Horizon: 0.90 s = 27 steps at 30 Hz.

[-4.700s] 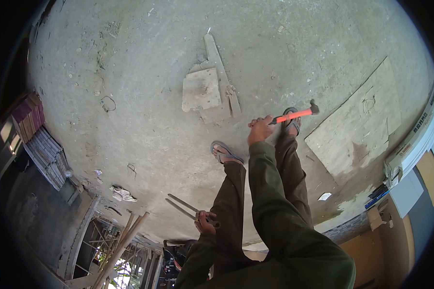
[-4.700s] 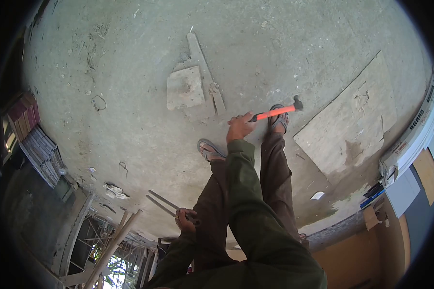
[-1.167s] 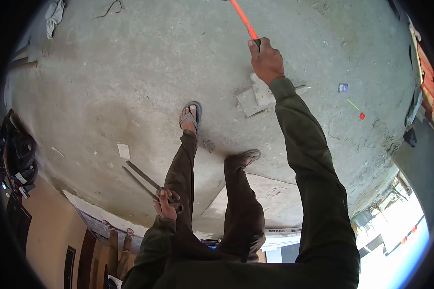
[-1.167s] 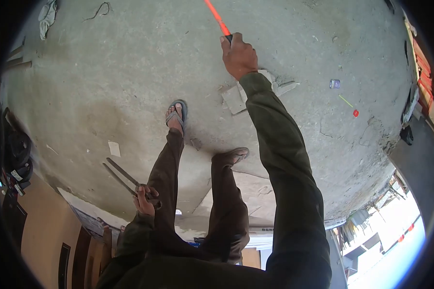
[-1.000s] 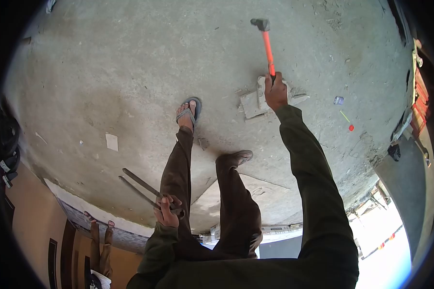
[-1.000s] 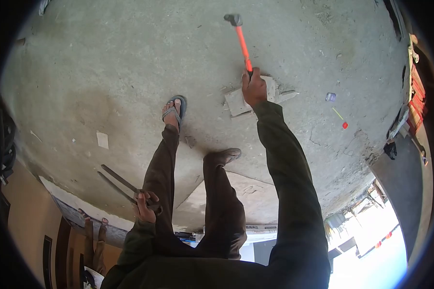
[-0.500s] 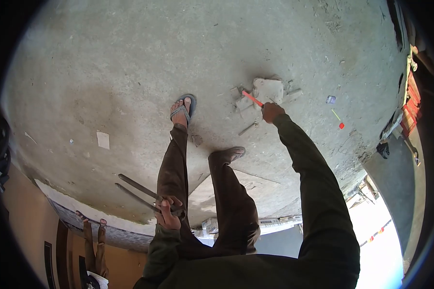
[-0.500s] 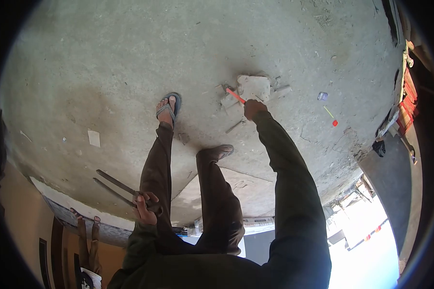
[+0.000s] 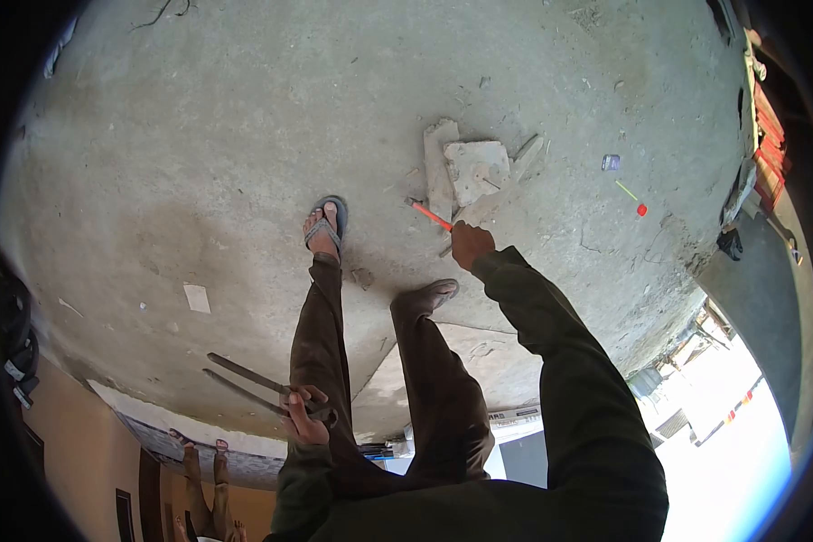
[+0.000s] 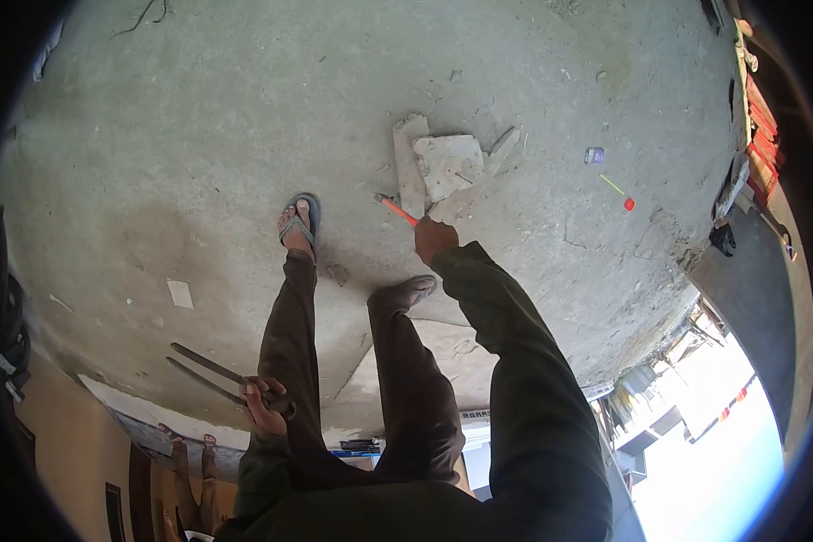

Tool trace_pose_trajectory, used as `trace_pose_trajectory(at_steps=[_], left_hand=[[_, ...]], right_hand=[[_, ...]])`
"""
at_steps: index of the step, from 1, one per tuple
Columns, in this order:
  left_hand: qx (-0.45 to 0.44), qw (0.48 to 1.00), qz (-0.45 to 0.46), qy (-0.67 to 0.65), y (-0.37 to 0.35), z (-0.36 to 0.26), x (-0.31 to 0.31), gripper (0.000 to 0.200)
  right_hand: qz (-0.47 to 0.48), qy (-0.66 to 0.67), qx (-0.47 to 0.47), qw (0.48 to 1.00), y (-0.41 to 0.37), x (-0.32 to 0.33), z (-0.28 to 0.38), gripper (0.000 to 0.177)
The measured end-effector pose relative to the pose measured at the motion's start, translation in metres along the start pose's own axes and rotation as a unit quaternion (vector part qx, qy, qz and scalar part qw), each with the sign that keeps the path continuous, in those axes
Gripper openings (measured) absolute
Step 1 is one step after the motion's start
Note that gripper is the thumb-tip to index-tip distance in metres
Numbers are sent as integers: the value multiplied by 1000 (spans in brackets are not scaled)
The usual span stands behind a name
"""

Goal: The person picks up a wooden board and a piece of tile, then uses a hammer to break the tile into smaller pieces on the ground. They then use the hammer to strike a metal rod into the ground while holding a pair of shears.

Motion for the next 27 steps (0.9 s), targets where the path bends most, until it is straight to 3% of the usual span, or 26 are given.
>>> trace_pose_trajectory(at_steps=[4, 6, 7, 9, 10, 11, 14, 17, 19, 23, 26, 27], left_hand=[[16, 1000, -18, -4, -3, 3, -3, 26], [7, 1000, -17, -2, -2, 7, -5, 27], [8, 1000, -19, -1, -6, 7, -5, 27], [-10, 1000, -6, 21, -10, 2, -7, 28], [-30, 999, -1, 37, -7, 0, -10, 28], [-36, 999, 4, 37, -2, 1, -6, 28], [-31, 998, 1, 58, -9, 1, -11, 23], [-29, 998, 1, 56, -10, 10, -7, 24], [-36, 996, 2, 77, -9, 12, -5, 25], [-32, 994, 14, 101, -10, 15, -4, 27], [-51, 993, 7, 105, -15, 10, -14, 28], [-60, 993, 9, 103, -15, 12, -17, 28]], right_hand=[[-138, 51, 61, 987, -13, 43, 58, 20], [-234, 52, 165, 957, -17, 60, 68, 17], [-205, 26, 140, 968, -12, 49, 40, 16], [-104, 15, -67, 992, 2, 5, -56, 18], [-51, 18, -62, 997, -8, 15, -79, 19], [-74, 7, -21, 997, -18, 19, -81, 19], [-76, 1, -49, 996, -59, 27, -63, 19], [-173, 102, -40, 979, -55, 34, -44, 23], [-250, 192, -76, 946, -55, 64, -46, 25], [-447, 321, -130, 824, -53, 108, -94, 24], [-405, 336, -153, 836, -47, 19, -149, 26], [-319, 239, -181, 899, -45, -25, -170, 27]])
Point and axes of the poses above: each hand's wrist, its own y-axis towards the middle knuckle, its own x-axis out of the back of the hand, z = x × y, the point moved 4 cm from there along y, towards the middle knuckle, and after that the axes turned 6 degrees about -z, right-handed, at the moved point
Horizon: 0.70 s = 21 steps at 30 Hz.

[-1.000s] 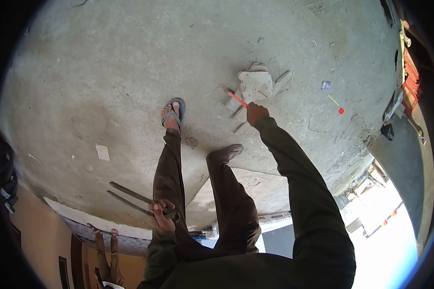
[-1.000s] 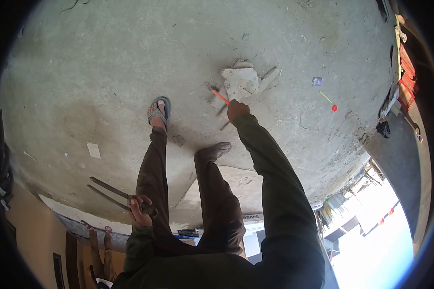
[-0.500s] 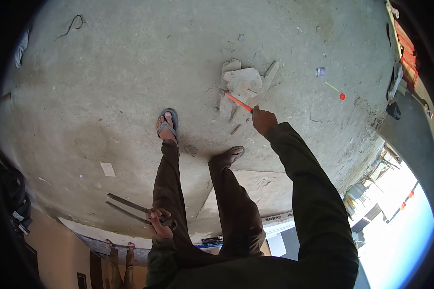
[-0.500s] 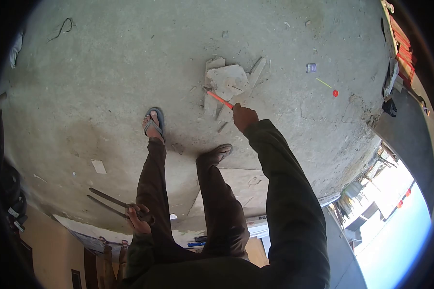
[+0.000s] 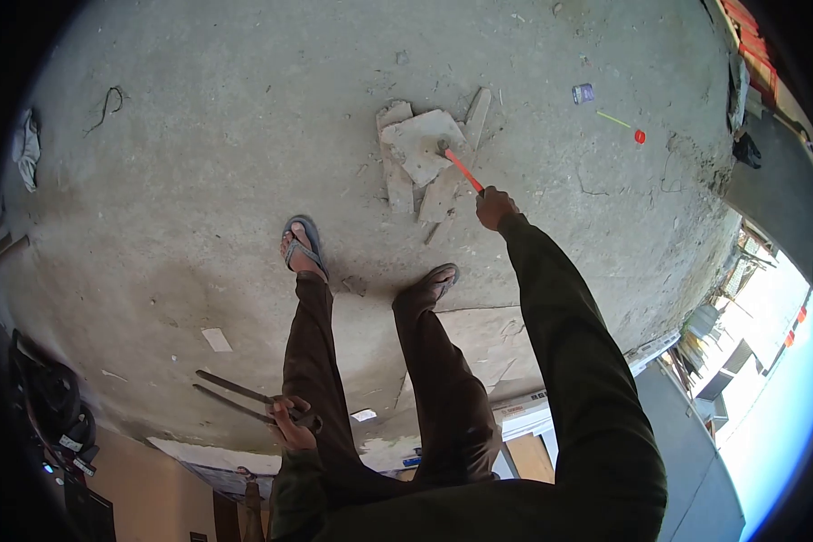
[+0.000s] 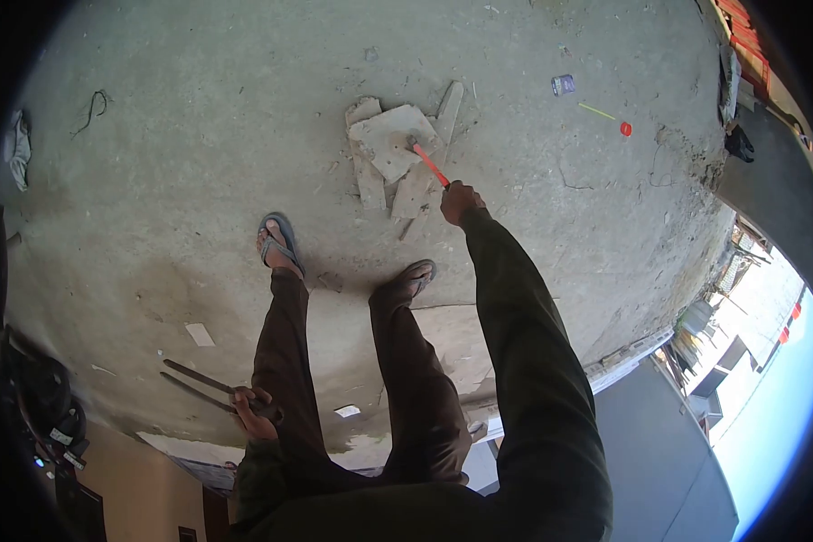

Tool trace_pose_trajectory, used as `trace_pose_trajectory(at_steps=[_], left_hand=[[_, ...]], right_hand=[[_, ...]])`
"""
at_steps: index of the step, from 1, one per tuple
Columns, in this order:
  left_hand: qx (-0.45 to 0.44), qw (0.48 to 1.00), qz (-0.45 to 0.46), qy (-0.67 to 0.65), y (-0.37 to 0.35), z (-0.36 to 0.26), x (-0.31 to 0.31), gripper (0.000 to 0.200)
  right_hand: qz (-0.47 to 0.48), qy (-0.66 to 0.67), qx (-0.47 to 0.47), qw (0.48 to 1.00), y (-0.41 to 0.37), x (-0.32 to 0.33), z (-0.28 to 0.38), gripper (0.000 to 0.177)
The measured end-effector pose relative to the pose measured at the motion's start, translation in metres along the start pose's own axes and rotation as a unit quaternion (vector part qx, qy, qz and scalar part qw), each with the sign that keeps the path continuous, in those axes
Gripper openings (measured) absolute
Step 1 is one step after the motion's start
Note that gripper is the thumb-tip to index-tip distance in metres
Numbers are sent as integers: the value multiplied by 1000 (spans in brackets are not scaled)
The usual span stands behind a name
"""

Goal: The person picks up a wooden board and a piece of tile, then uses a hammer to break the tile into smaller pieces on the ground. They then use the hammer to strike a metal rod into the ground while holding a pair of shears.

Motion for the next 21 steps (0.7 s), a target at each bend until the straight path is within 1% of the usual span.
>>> trace_pose_trajectory(at_steps=[1, 2, 3, 4, 5, 6, 8, 9, 10, 11, 12, 13, 14, 16, 17, 18, 19, 20, 21], left_hand=[[-5, 1000, 3, 5, -1, 0, 3, 29], [-11, 1000, 5, 7, 0, 1, 2, 30], [-17, 1000, 0, 4, 2, 0, -3, 30], [-15, 999, 6, 38, -2, -5, -5, 31], [-13, 997, 19, 74, -5, -8, -6, 31], [-17, 997, 26, 77, -3, -7, -10, 31], [-22, 994, 22, 109, -8, -8, -12, 32], [-30, 993, 23, 111, -8, -6, -12, 32], [-38, 992, 25, 119, -7, -4, -11, 33], [-42, 991, 21, 124, -9, -1, -11, 34], [-47, 991, 18, 122, -9, -1, -17, 34], [-40, 993, 15, 111, -11, -2, -21, 33], [-32, 994, 17, 106, -14, -4, -20, 33], [-33, 994, 27, 96, -14, 2, -15, 32], [-33, 996, 32, 81, -13, 4, -16, 32], [-37, 995, 32, 82, -13, 3, -17, 32], [-35, 996, 24, 85, -14, 2, -18, 31], [-32, 995, 18, 88, -14, 2, -19, 31], [-33, 995, 23, 92, -12, 1, -20, 31]], right_hand=[[78, -127, -11, 989, -16, -15, -23, 28], [75, -123, -14, 989, -24, -10, -18, 28], [47, -33, -79, 995, -23, 0, -6, 30], [24, 54, -153, 986, -30, 15, 4, 33], [23, 98, -207, 973, -35, 28, 15, 38], [18, 100, -214, 972, -37, 17, 6, 38], [136, -4, -175, 975, -42, -34, -26, 42], [179, 37, -173, 968, -33, -37, -22, 43], [175, 45, -176, 968, -36, -34, -20, 43], [117, 73, -181, 974, -40, -24, -21, 42], [57, 100, -183, 976, -36, -2, -9, 40], [-30, 153, -180, 971, -36, 11, -1, 38], [-28, 154, -188, 970, -37, 16, 3, 38], [-186, 242, -248, 919, -14, 29, -2, 36], [-213, 298, -291, 884, -1, -9, -31, 36], [-214, 301, -293, 882, 7, -22, -38, 36], [21, 426, -385, 818, 10, -51, -37, 35], [252, 517, -446, 686, 0, -72, -30, 33], [242, 472, -408, 744, -1, -57, -27, 30]])
Point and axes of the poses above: each hand's wrist, its own y-axis towards the middle knuckle, its own x-axis out of the back of the hand, z = x × y, the point moved 4 cm from there along y, towards the middle knuckle, and after that the axes turned 6 degrees about -z, right-handed, at the moved point
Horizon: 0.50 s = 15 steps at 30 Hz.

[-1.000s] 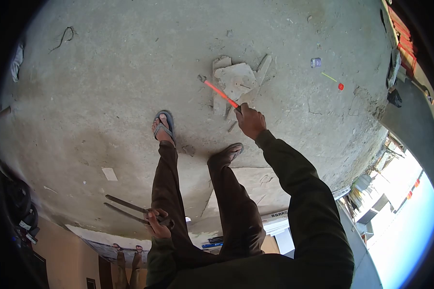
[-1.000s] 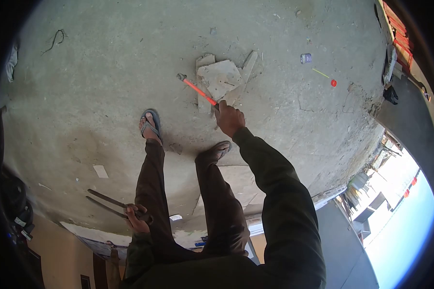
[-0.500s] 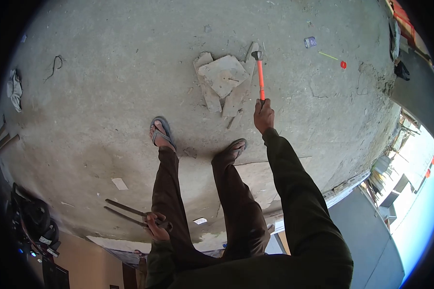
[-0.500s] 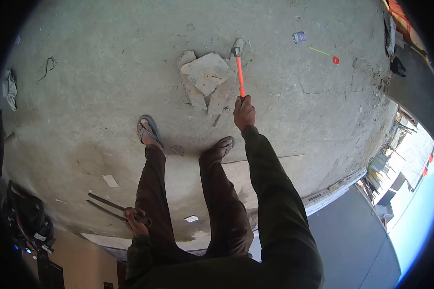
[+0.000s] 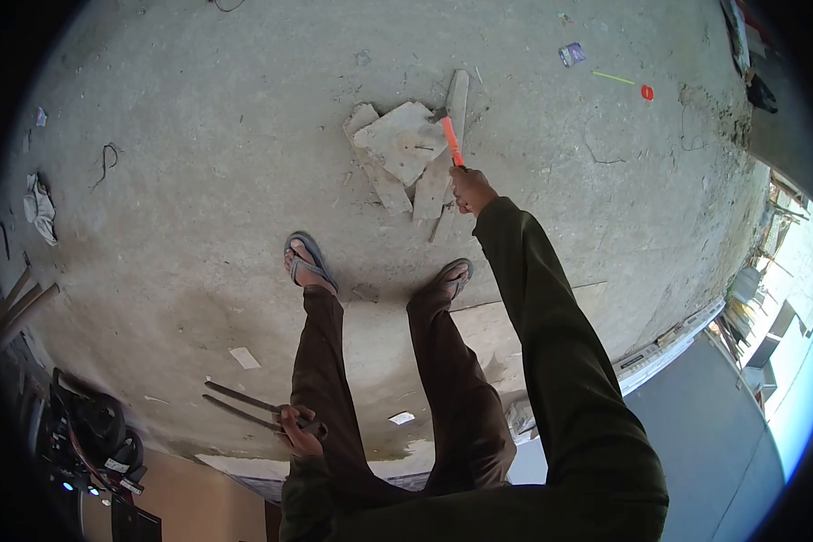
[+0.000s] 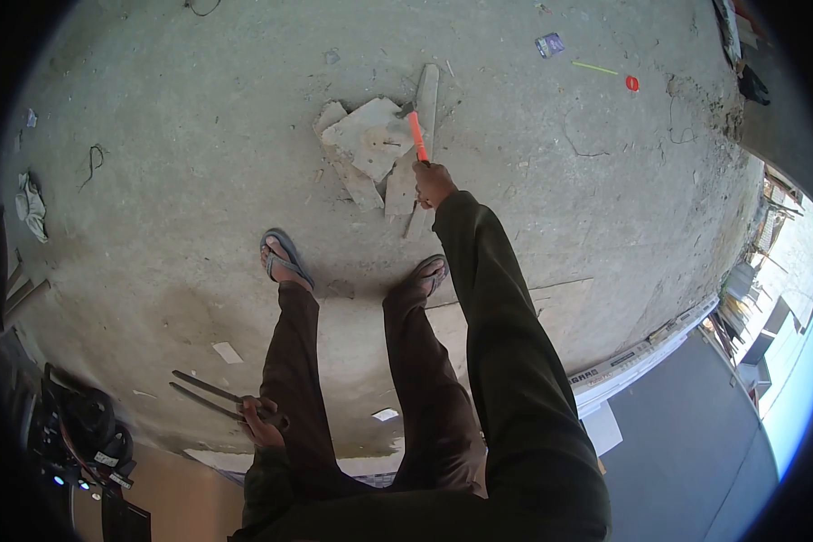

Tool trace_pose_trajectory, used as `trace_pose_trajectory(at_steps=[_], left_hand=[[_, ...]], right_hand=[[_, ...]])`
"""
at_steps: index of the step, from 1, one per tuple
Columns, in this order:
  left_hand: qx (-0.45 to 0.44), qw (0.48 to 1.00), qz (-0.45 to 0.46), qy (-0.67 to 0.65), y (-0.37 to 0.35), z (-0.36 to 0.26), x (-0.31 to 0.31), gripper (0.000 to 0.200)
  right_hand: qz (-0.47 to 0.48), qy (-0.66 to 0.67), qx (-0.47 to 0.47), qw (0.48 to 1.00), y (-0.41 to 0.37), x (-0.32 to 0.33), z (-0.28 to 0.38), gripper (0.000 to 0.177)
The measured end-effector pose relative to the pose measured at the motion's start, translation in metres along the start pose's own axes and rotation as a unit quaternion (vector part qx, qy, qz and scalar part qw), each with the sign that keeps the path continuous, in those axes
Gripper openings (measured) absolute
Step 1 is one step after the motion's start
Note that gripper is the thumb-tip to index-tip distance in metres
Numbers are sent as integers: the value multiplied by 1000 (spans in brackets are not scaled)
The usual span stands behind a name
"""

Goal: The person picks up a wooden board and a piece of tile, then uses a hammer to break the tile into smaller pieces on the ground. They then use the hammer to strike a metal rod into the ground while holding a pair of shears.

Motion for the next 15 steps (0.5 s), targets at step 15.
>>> trace_pose_trajectory(at_steps=[15], left_hand=[[88, 993, 79, -6, 40, 7, -110, 26]], right_hand=[[-336, 287, 268, 856, -58, -7, 5, 35]])
Point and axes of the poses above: each hand's wrist, its own y-axis towards the middle knuckle, its own x-axis out of the back of the hand, z = x × y, the point moved 4 cm from there along y, towards the middle knuckle, and after that the axes turned 6 degrees about -z, right-handed, at the moved point
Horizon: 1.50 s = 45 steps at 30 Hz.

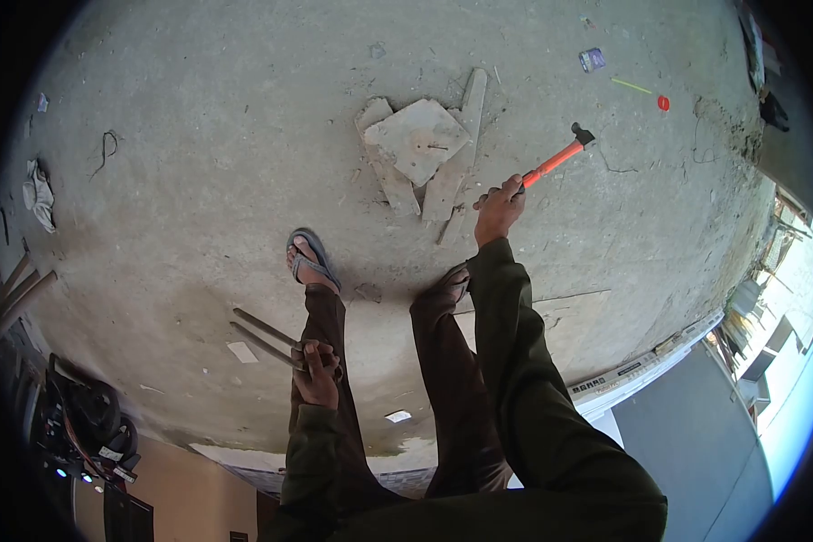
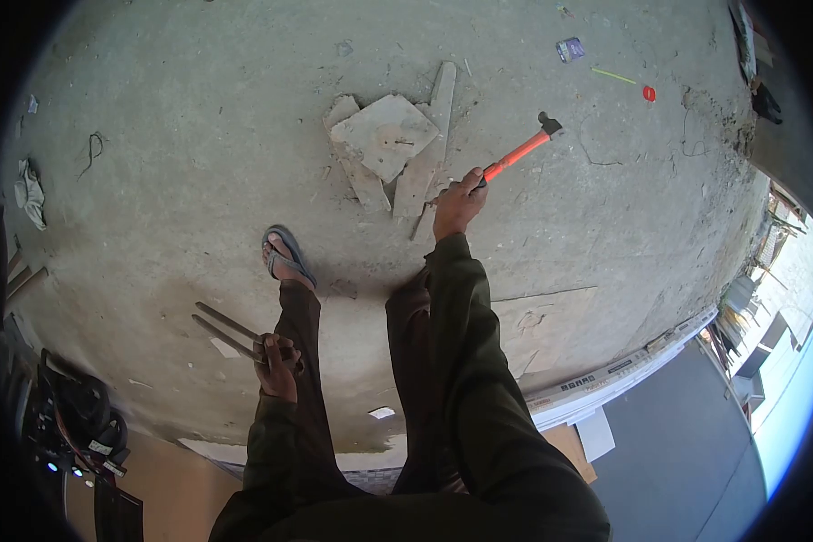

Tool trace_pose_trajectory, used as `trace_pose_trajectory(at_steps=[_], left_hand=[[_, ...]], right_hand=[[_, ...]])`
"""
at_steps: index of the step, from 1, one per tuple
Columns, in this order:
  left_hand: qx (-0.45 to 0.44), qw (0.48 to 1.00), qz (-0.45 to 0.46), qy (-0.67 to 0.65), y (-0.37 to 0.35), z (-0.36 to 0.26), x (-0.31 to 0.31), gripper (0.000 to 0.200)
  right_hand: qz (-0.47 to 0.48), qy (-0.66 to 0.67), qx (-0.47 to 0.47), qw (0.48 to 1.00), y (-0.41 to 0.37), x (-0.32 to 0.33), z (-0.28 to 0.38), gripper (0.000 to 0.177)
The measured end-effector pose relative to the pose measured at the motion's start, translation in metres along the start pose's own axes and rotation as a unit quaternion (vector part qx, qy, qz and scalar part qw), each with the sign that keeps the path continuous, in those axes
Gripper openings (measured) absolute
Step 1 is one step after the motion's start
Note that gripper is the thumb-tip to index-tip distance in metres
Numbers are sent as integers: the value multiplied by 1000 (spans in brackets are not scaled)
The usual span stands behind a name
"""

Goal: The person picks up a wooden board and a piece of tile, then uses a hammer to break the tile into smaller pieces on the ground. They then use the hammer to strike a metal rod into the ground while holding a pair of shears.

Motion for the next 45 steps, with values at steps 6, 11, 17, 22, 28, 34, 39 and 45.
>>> trace_pose_trajectory(at_steps=[6, 11, 17, 22, 28, 34, 39, 45], left_hand=[[58, 998, -11, 37, -18, -22, 23, 29], [-173, 921, -53, 345, -32, -52, 90, 30], [-271, 799, -29, 536, -61, -44, 93, 28], [-306, 778, -40, 547, -51, -47, 80, 25], [-340, 747, -30, 571, -55, -48, 51, 21], [-343, 746, -30, 571, -47, -49, 59, 21], [-358, 728, -34, 584, -52, -47, 60, 20], [-340, 738, -13, 583, -44, -55, 58, 17]], right_hand=[[218, -63, -310, 923, -31, 23, -55, 35], [-129, 214, -254, 934, -4, 119, -42, 37], [-149, 252, -430, 854, -70, 49, -82, 34], [10, 204, -417, 886, -88, 94, -81, 31], [-271, 367, -429, 780, -86, 41, -109, 33], [-23, 219, -423, 879, -83, 116, -94, 40], [-272, 317, -458, 785, -86, 55, -101, 37], [46, 209, -455, 864, -97, 83, -97, 37]])
Point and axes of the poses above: each hand's wrist, its own y-axis towards the middle knuckle, its own x-axis out of the back of the hand, z = x × y, the point moved 4 cm from there along y, towards the middle knuckle, and after that the axes turned 6 degrees about -z, right-handed, at the moved point
